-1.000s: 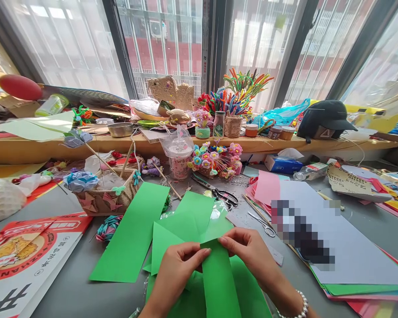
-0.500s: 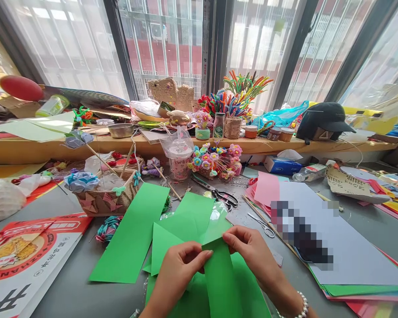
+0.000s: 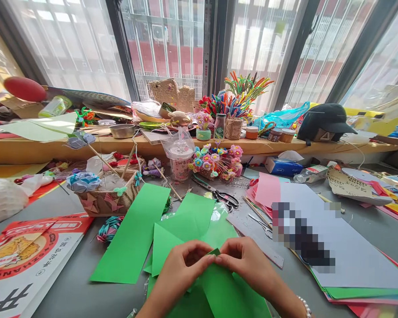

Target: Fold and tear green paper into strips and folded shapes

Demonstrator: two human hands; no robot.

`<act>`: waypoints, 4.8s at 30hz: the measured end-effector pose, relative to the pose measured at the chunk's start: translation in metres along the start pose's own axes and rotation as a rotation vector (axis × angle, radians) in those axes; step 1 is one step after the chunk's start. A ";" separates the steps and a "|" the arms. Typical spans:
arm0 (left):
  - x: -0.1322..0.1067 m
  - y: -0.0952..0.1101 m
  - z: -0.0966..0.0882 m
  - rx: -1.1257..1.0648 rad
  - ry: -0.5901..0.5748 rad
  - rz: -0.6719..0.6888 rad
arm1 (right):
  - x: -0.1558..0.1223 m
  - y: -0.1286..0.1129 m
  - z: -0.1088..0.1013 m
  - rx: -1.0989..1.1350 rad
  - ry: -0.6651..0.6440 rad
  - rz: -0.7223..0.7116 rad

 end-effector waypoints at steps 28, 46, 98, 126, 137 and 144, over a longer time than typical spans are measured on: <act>-0.011 0.013 -0.012 0.205 0.138 0.181 | -0.005 -0.007 -0.008 -0.148 -0.110 -0.074; -0.004 0.000 -0.038 -0.217 0.455 0.115 | 0.002 -0.003 -0.034 0.083 0.023 -0.026; 0.003 -0.001 -0.001 -0.317 0.019 -0.106 | -0.003 -0.008 -0.003 -0.016 0.049 -0.043; -0.002 -0.003 -0.005 -0.481 0.079 -0.227 | -0.006 -0.011 0.000 -0.038 0.017 -0.029; -0.003 0.003 -0.004 -0.348 0.140 -0.116 | -0.003 -0.008 -0.001 -0.006 0.042 -0.039; -0.002 -0.001 -0.004 -0.251 0.073 -0.104 | -0.003 -0.009 -0.002 0.048 0.090 -0.047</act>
Point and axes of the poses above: each hand's wrist, its own x-axis towards the middle knuckle, its own z-axis out of the palm, y = z × x, the point moved 2 cm from there along x, towards the middle knuckle, and after that the axes turned 9 degrees about -z, right-handed, at the moved point
